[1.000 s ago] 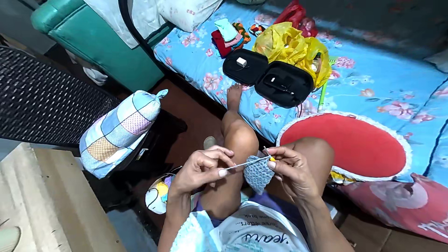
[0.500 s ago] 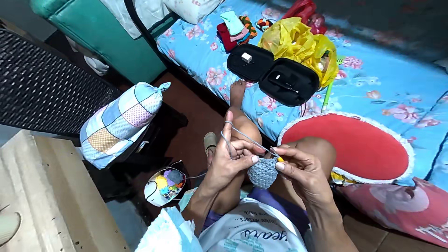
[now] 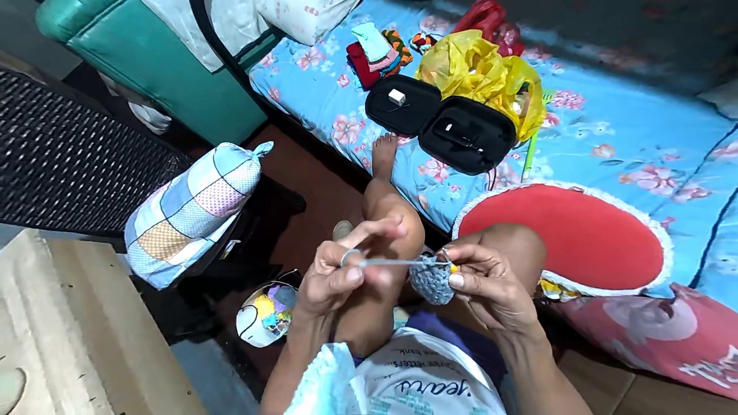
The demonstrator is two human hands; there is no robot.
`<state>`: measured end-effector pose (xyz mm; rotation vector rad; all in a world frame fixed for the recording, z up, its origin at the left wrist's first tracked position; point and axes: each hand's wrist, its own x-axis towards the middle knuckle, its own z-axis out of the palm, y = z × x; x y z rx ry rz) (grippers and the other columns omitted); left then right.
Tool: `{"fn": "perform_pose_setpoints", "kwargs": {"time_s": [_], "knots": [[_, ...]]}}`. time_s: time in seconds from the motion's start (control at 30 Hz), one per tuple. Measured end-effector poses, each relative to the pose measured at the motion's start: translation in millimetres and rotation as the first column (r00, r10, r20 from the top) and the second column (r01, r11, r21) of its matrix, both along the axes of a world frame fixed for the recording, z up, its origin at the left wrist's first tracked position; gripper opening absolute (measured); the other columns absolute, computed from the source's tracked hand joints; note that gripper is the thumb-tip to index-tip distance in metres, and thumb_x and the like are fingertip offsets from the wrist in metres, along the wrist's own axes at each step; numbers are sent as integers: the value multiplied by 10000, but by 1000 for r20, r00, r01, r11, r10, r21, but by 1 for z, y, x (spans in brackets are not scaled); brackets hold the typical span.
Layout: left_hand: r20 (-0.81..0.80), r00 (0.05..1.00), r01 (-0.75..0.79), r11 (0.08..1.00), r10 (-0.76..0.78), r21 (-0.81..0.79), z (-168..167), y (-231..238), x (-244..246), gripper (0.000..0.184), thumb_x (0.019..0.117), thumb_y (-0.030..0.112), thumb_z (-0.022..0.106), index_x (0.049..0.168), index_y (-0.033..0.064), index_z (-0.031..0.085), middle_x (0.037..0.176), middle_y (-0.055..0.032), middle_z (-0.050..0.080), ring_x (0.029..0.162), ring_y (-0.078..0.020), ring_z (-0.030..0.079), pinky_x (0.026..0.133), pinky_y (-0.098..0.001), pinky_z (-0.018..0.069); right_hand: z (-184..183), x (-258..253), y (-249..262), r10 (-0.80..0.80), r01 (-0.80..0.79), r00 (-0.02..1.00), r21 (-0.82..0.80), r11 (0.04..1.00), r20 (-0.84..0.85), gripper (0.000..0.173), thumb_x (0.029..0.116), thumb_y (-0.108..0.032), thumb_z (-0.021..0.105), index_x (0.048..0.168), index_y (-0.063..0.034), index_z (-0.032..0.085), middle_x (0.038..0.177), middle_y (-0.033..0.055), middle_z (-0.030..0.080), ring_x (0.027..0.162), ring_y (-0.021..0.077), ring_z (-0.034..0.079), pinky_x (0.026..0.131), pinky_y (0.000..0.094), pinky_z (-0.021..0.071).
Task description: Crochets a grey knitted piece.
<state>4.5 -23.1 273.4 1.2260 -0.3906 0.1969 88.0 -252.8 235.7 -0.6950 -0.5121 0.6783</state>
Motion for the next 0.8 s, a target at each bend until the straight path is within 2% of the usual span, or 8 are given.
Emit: {"fn": "perform_pose_setpoints", "kwargs": {"time_s": [0.03, 0.1, 0.17, 0.23, 0.33, 0.57, 0.7, 0.8], "knots": [[-20, 1000, -3, 999, 2, -49, -2, -9, 2, 359, 963, 436, 643, 1246, 237, 738, 1422, -57, 619, 1371, -248, 525, 1155, -413, 406, 0, -1, 1, 4, -4, 1000, 3, 1000, -6, 265, 934, -65, 698, 1195, -70, 741, 1046, 23, 752, 700, -46, 610, 584, 108, 480], [-102, 995, -12, 1000, 10, -15, -7, -26, 8, 824, 881, 497, 737, 1581, 277, 362, 1439, -68, 602, 1303, -241, 588, 1103, -405, 475, 2, -2, 2, -30, 30, 1000, -15, 999, -1, 267, 930, -54, 699, 1192, -63, 745, 1058, 35, 754, 707, -35, 618, 586, 117, 489], [-153, 988, 20, 1000, -16, 21, -8, -38, 14, 1133, 868, 309, 784, 1627, 163, -44, 1366, -107, 621, 1209, -225, 636, 1050, -393, 518, 3, -1, -1, -95, 97, 995, -70, 993, 38, 273, 925, -67, 710, 1195, -70, 751, 1091, 31, 755, 768, -14, 656, 639, 135, 532], [-243, 969, -43, 998, 52, 43, -4, -46, 14, 1143, 868, 43, 730, 1601, 94, -145, 1185, -104, 681, 1030, -168, 695, 934, -334, 573, 3, -1, -4, -154, 170, 981, -145, 975, 116, 295, 926, -94, 715, 1218, -79, 750, 1130, 20, 744, 865, 14, 680, 729, 161, 570], [-333, 928, -159, 986, 167, 52, 1, -55, 14, 1086, 867, -92, 670, 1609, 70, -106, 1039, -93, 714, 882, -124, 710, 830, -271, 590, 1, -1, -7, -184, 237, 954, -216, 947, 238, 302, 936, -77, 681, 1232, -61, 739, 1145, 24, 716, 947, 51, 674, 798, 192, 579], [-360, 883, -284, 954, 300, 99, 7, -58, 11, 906, 884, -78, 659, 1602, -25, 110, 955, -73, 729, 811, -82, 686, 727, -203, 559, 3, 13, -20, -150, 404, 769, -291, 867, 621, 258, 983, -112, 616, 1200, -127, 755, 1053, -13, 653, 986, 11, 610, 868, 144, 526], [-307, 879, -345, 931, 364, 117, 6, -62, 10, 848, 874, -84, 663, 1575, -67, 186, 940, -63, 725, 779, -71, 670, 689, -190, 547, 8, 20, -29, -59, 528, 529, -274, 804, 847, 310, 997, -105, 546, 1232, -167, 737, 978, 48, 599, 867, -4, 574, 745, 106, 488], [-246, 860, -410, 893, 447, 186, 6, -67, 9, 815, 864, -88, 663, 1551, -100, 225, 935, -45, 724, 791, -59, 667, 705, -189, 551, 17, 20, -33, -4, 648, 340, -231, 726, 940, 351, 978, -120, 517, 1242, -205, 733, 931, 89, 600, 779, 68, 555, 666, 178, 450]]}}
